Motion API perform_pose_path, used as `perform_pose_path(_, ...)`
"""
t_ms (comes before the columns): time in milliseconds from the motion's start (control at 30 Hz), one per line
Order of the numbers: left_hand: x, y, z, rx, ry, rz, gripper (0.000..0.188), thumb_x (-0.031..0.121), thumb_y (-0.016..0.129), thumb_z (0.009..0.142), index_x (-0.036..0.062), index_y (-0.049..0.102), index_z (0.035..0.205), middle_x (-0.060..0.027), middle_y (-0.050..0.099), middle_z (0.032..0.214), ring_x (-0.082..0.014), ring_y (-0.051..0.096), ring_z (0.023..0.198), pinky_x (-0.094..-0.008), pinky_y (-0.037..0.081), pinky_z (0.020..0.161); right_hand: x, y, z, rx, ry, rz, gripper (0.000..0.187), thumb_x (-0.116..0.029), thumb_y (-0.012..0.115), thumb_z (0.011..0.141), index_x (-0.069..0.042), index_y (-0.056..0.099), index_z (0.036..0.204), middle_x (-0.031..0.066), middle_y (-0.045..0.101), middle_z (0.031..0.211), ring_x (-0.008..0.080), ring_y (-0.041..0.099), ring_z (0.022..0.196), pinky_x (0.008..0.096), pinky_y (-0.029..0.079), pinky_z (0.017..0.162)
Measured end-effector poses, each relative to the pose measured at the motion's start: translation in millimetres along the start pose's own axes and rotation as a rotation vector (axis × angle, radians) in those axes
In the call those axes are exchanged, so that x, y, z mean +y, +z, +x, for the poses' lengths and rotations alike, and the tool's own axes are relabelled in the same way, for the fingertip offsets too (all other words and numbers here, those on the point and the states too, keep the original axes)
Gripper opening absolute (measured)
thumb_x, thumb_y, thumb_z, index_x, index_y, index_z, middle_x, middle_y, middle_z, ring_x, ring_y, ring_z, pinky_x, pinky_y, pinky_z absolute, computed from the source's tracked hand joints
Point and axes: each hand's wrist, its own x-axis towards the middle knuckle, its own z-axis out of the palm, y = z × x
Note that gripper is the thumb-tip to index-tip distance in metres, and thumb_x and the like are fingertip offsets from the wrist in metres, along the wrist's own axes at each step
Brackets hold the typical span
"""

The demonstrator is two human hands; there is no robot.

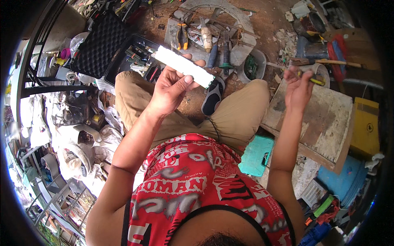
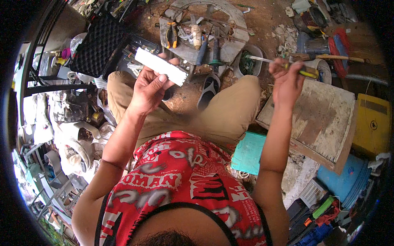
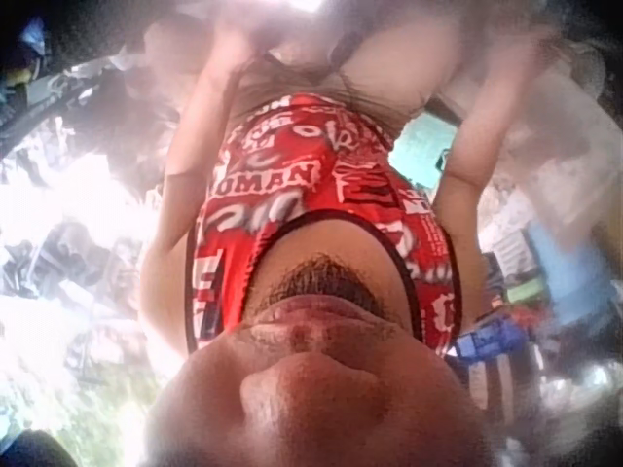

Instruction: The person disassembles an electronic circuit board using a file and a screwdriver, removing small components and placing them into a toolbox.

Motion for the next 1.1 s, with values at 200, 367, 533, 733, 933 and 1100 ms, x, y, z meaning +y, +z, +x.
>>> perform_pose_path(200,-6.5,9.9,-6.1,-0.064,-0.016,0.058,0.054,0.002,0.054,0.094,0.0042,0.032,0.143,-0.0165,0.052,0.134,-0.0235,0.057,0.117,-0.0329,0.052,0.096,-4.8,29.2,-92.8,-0.083,0.203,0.335,0.022,-0.019,0.046,0.101,-0.009,0.040,0.118,0.0184,0.063,0.104,0.0253,0.066,0.077,0.0356,0.055,0.071)
perform_pose_path(367,-12.9,12.6,-16.4,-0.071,-0.023,0.041,0.055,0.004,0.055,0.094,0.0027,0.031,0.143,-0.0126,0.053,0.131,-0.0236,0.056,0.117,-0.0374,0.052,0.096,-11.3,84.1,-128.0,-0.343,0.011,0.302,0.020,-0.018,0.040,0.102,-0.009,0.033,0.119,0.0229,0.063,0.102,0.0276,0.067,0.082,0.0372,0.058,0.075)
perform_pose_path(533,-17.3,14.5,-23.3,-0.063,0.006,0.016,0.046,0.007,0.056,0.095,0.0037,0.038,0.137,-0.0107,0.051,0.132,-0.0223,0.054,0.119,-0.0405,0.049,0.099,-14.2,103.4,-129.4,-0.357,-0.164,0.006,0.032,-0.012,0.046,0.100,-0.006,0.026,0.125,0.0214,0.063,0.105,0.0244,0.067,0.086,0.0355,0.057,0.080)
perform_pose_path(733,-17.2,14.9,-29.1,-0.052,0.041,0.035,0.043,0.011,0.057,0.095,0.0058,0.039,0.134,-0.0115,0.052,0.131,-0.0219,0.054,0.118,-0.0417,0.048,0.100,-12.7,116.4,-126.8,-0.410,-0.266,-0.145,0.016,-0.006,0.054,0.096,-0.001,0.045,0.109,0.0165,0.062,0.099,0.0232,0.066,0.091,0.0354,0.056,0.083)
perform_pose_path(933,-14.3,18.1,-31.7,-0.070,0.018,0.011,0.045,0.014,0.055,0.097,0.0068,0.036,0.137,-0.0167,0.050,0.134,-0.0253,0.053,0.121,-0.0416,0.047,0.101,0.8,127.6,-129.6,-0.412,-0.264,0.012,0.020,-0.013,0.046,0.100,-0.004,0.030,0.109,0.0241,0.064,0.102,0.0299,0.067,0.094,0.0384,0.059,0.078)
perform_pose_path(1100,-16.4,16.7,-31.4,-0.083,-0.027,-0.047,0.044,0.016,0.052,0.098,0.0072,0.036,0.138,-0.0179,0.049,0.136,-0.0264,0.052,0.123,-0.0404,0.048,0.101,-6.8,132.8,-128.8,-0.378,-0.261,-0.038,0.019,-0.013,0.045,0.101,-0.003,0.030,0.108,0.0242,0.066,0.095,0.0288,0.068,0.091,0.0367,0.059,0.077)
